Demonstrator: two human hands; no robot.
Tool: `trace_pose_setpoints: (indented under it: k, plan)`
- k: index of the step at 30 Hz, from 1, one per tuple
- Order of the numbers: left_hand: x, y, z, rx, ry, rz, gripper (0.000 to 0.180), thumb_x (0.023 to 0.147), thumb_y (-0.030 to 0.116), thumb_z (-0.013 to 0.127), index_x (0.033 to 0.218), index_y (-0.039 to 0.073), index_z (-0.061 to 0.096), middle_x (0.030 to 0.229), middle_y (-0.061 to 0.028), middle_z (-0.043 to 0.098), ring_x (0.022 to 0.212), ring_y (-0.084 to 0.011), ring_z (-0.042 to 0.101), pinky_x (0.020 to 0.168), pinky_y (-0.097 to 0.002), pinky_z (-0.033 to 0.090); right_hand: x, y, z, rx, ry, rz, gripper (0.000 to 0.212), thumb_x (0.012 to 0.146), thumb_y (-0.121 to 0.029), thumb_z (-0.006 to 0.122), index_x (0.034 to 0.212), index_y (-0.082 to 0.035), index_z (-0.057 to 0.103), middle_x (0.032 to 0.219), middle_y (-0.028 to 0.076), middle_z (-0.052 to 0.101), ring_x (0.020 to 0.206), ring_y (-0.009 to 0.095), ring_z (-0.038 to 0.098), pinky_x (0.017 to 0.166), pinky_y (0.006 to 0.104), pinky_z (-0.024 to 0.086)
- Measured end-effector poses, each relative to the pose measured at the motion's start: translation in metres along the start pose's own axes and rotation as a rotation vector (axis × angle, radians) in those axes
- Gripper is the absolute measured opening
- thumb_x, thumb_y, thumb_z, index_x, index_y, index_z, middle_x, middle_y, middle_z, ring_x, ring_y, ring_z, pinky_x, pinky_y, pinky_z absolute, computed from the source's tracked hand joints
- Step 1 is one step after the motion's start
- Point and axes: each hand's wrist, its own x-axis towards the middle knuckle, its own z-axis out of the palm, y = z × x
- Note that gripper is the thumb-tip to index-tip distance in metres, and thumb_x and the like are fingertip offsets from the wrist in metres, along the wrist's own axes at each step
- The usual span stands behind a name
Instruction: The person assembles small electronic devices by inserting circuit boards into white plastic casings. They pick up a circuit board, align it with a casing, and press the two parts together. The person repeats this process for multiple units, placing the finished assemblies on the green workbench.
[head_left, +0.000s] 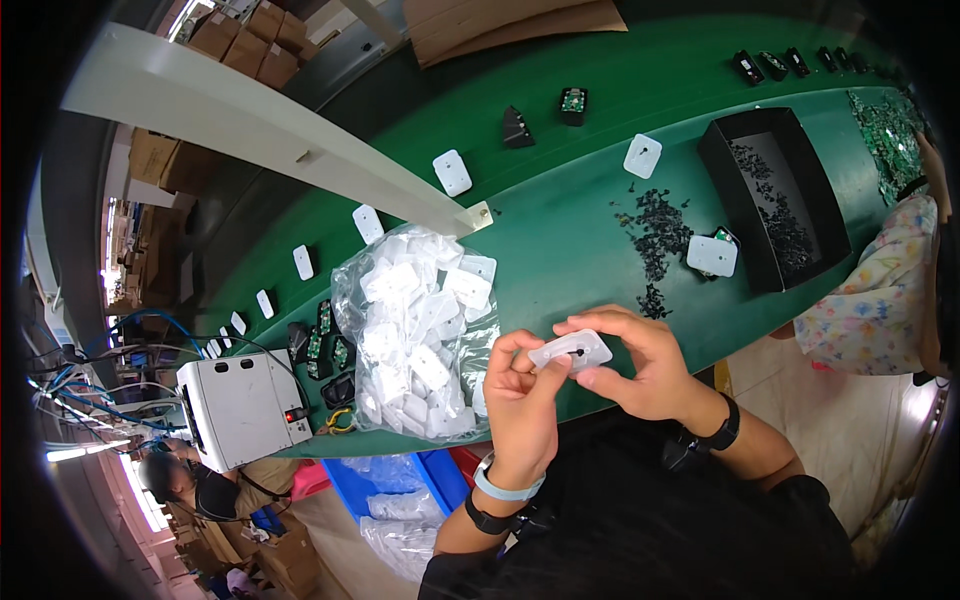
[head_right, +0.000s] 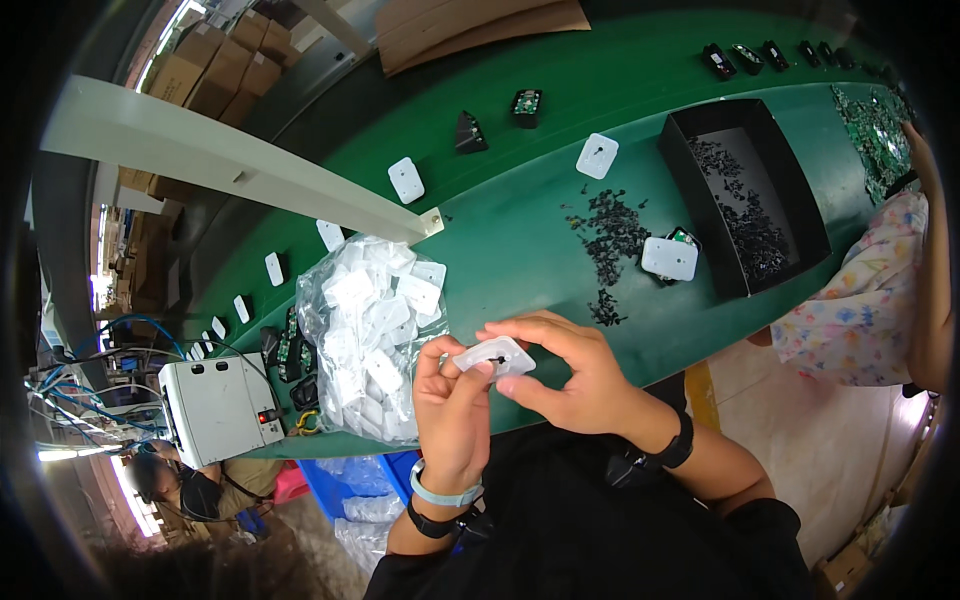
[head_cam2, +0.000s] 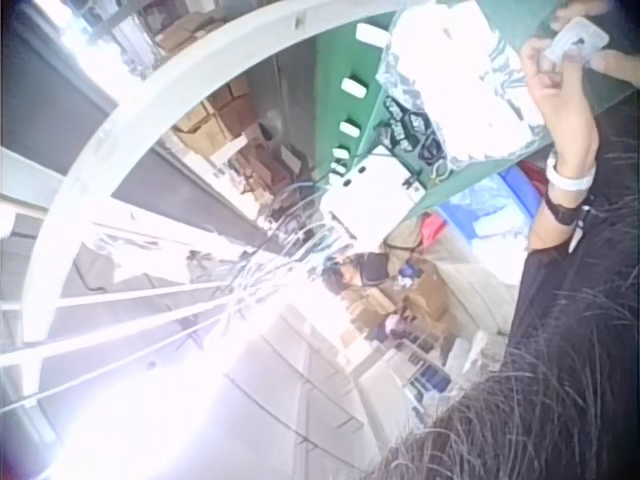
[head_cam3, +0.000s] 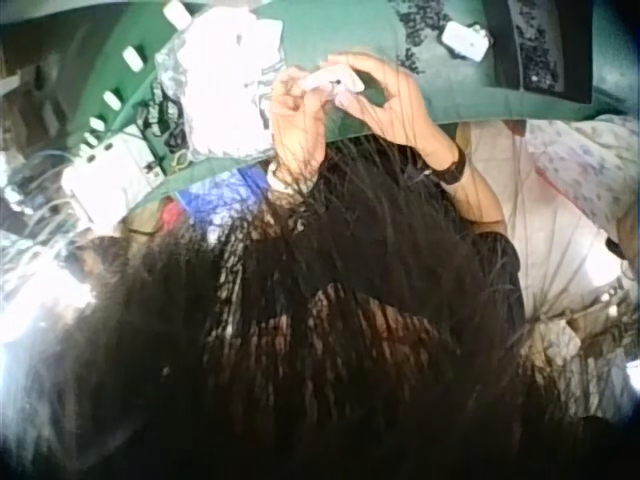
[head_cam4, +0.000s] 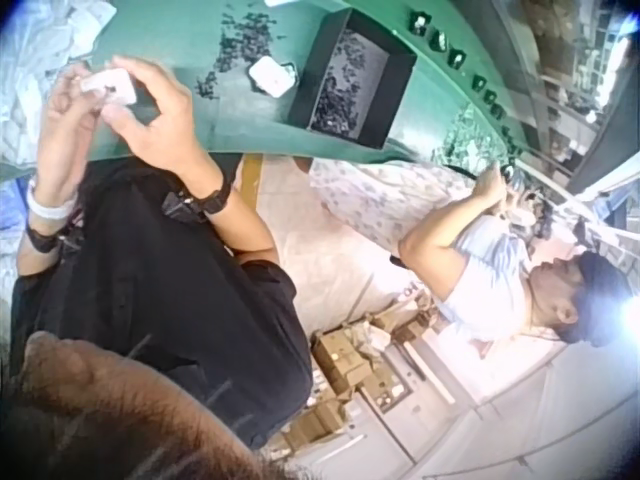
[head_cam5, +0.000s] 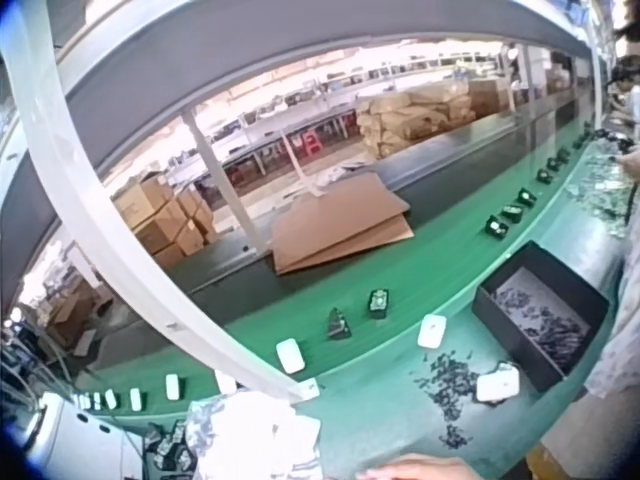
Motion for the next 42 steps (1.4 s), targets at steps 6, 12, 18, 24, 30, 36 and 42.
trace_pose_setpoints:
  k: [6, 12, 18, 24, 30, 36, 42]
  plan:
    - [0.003, -0.004, 0.01, 0.189, -0.003, 0.078, 0.029, 0.093, -0.011, 0.062, 0.116, 0.004, 0.054, 0.106, -0.011, 0.072, 0.094, -0.0141, 0.069, 0.084, -0.027, 0.055, -0.004, 0.016, 0.004, 0.13, 0.119, 0.075, 0.035, 0.088, -0.002, 0.072, 0.123, -0.001, 0.068, 0.124, 0.015, 0.071, 0.111, 0.024, 0.069, 0.098, 0.0362, 0.052]
    - [0.015, 0.002, 0.014, -0.037, -0.018, -0.268, 0.023, 0.093, 0.002, 0.062, 0.115, 0.006, 0.058, 0.103, -0.0074, 0.069, 0.09, -0.0185, 0.068, 0.083, -0.0334, 0.054, -0.002, 0.018, -0.011, 0.312, -0.079, 0.055, 0.067, 0.084, -0.008, 0.082, 0.144, -0.003, 0.053, 0.14, 0.016, 0.061, 0.129, 0.025, 0.058, 0.11, 0.0389, 0.045]
    - [0.026, 0.015, 0.032, 0.041, -0.103, -0.269, 0.021, 0.099, 0.003, 0.06, 0.119, 0.005, 0.055, 0.109, -0.0103, 0.068, 0.092, -0.0155, 0.067, 0.079, -0.0319, 0.054, -0.003, 0.035, -0.031, 0.5, -0.063, 0.108, 0.08, 0.083, -0.008, 0.084, 0.151, 0.0, 0.043, 0.14, 0.016, 0.06, 0.135, 0.029, 0.055, 0.111, 0.0433, 0.047]
    - [0.152, 0.02, 0.009, 0.925, -0.074, 0.31, 0.022, 0.093, 0.012, 0.069, 0.109, 0.001, 0.058, 0.099, -0.0115, 0.065, 0.084, -0.0217, 0.065, 0.074, -0.0357, 0.052, 0.0, 0.027, -0.054, 0.788, 0.129, 0.143, 0.083, 0.086, -0.015, 0.083, 0.153, 0.002, 0.037, 0.14, 0.021, 0.059, 0.125, 0.032, 0.062, 0.108, 0.0467, 0.05]
    - [0.298, -0.015, 0.036, 1.6, 0.19, 0.707, 0.047, 0.078, 0.005, 0.072, 0.121, 0.005, 0.052, 0.118, -0.0259, 0.059, 0.104, -0.0459, 0.06, 0.09, -0.0504, 0.05, -0.004, 0.016, -0.063, 0.76, 0.198, 0.134, 0.09, 0.081, -0.031, 0.087, 0.151, 0.002, 0.041, 0.133, 0.021, 0.062, 0.117, 0.035, 0.067, 0.101, 0.0492, 0.056]
    - [0.307, -0.012, 0.02, 1.57, 0.089, 0.527, 0.053, 0.074, 0.008, 0.081, 0.119, 0.008, 0.053, 0.111, -0.0195, 0.063, 0.101, -0.0386, 0.063, 0.09, -0.0448, 0.051, -0.017, 0.012, -0.076, 0.758, 0.206, 0.136, 0.084, 0.082, -0.024, 0.087, 0.149, 0.001, 0.044, 0.131, 0.017, 0.063, 0.115, 0.034, 0.068, 0.1, 0.0477, 0.056]
    - [0.165, 0.024, 0.043, 0.26, -0.267, 0.018, 0.051, 0.085, 0.002, 0.07, 0.132, 0.0, 0.05, 0.125, -0.014, 0.061, 0.104, -0.0226, 0.064, 0.093, -0.0338, 0.051, -0.014, 0.013, -0.083, 0.803, 0.18, 0.116, 0.082, 0.081, -0.018, 0.088, 0.148, 0.001, 0.046, 0.128, 0.014, 0.063, 0.115, 0.033, 0.067, 0.099, 0.0483, 0.057]
